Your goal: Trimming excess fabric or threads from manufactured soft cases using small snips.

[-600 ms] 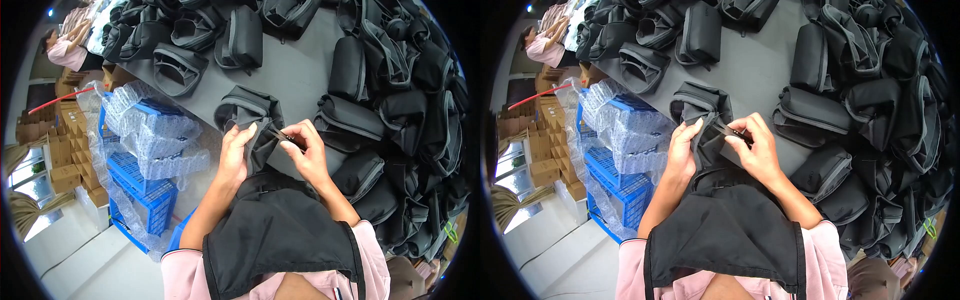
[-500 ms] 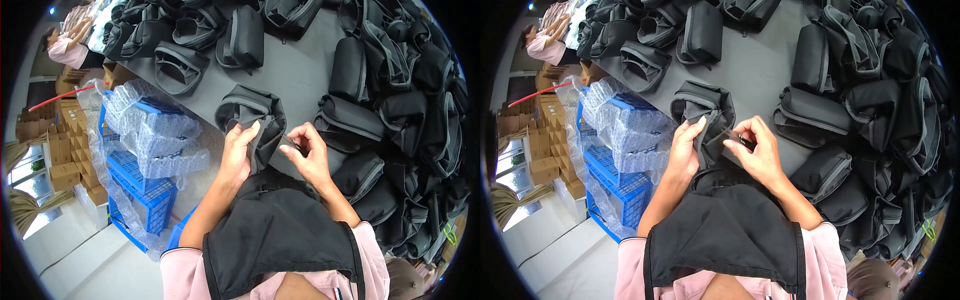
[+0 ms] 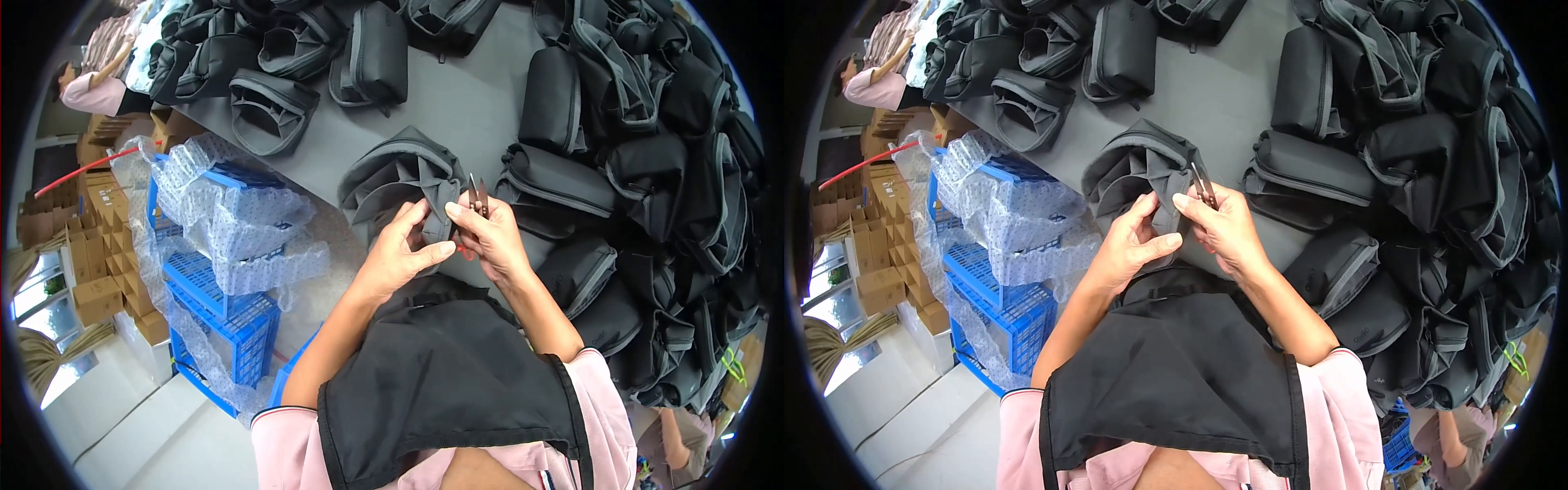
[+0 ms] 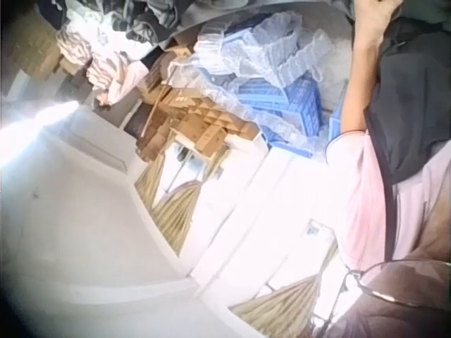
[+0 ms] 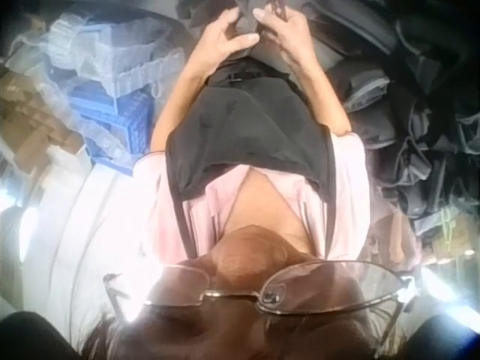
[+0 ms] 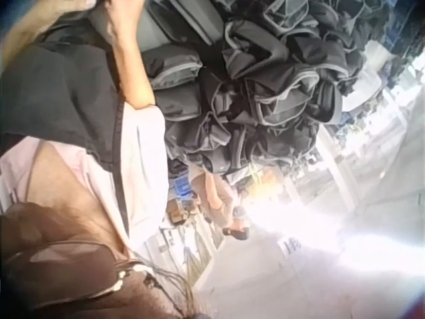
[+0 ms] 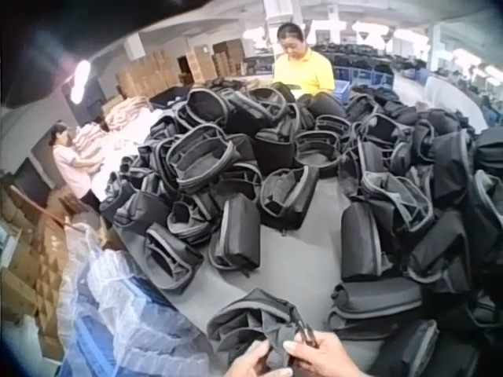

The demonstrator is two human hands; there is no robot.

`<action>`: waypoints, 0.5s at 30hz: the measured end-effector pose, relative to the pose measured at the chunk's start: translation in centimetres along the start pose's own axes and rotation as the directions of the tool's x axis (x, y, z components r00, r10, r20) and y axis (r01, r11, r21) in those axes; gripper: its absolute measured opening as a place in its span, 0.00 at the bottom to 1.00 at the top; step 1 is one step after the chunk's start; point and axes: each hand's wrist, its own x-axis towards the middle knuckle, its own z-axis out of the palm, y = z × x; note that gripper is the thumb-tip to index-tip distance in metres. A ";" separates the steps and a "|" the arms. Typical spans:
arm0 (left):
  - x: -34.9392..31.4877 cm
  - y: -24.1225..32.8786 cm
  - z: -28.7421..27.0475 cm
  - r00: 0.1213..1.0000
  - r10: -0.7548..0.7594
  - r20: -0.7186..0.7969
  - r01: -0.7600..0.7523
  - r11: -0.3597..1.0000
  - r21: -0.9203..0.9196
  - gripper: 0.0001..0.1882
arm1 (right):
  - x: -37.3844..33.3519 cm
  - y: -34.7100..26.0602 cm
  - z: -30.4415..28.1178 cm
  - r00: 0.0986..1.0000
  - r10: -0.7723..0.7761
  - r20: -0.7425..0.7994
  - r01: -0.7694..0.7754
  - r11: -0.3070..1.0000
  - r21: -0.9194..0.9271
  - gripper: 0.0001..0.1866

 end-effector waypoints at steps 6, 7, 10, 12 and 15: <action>0.1 -0.8 -0.7 0.994 0.096 -0.046 -0.080 0.957 0.278 0.28 | -0.7 1.7 0.7 1.000 0.005 -0.026 0.000 0.984 0.180 0.07; 0.3 -0.9 -0.6 0.994 0.083 -0.065 -0.067 0.974 0.216 0.27 | -1.0 1.6 0.8 0.999 -0.004 -0.046 0.012 0.983 0.183 0.07; 0.8 -1.5 -0.9 0.998 0.044 -0.054 -0.025 0.947 0.321 0.21 | -2.3 1.5 0.6 0.948 -0.253 -0.195 0.193 0.941 -0.278 0.07; 0.6 -0.1 -0.4 0.998 -0.042 -0.044 0.052 0.961 0.271 0.21 | -3.0 1.6 0.9 0.875 -0.466 -0.132 0.349 0.795 -0.496 0.07; 0.2 0.8 0.4 0.984 -0.172 -0.041 0.177 0.972 0.152 0.22 | -3.1 2.4 0.7 0.801 -0.598 -0.020 0.489 0.673 -0.555 0.07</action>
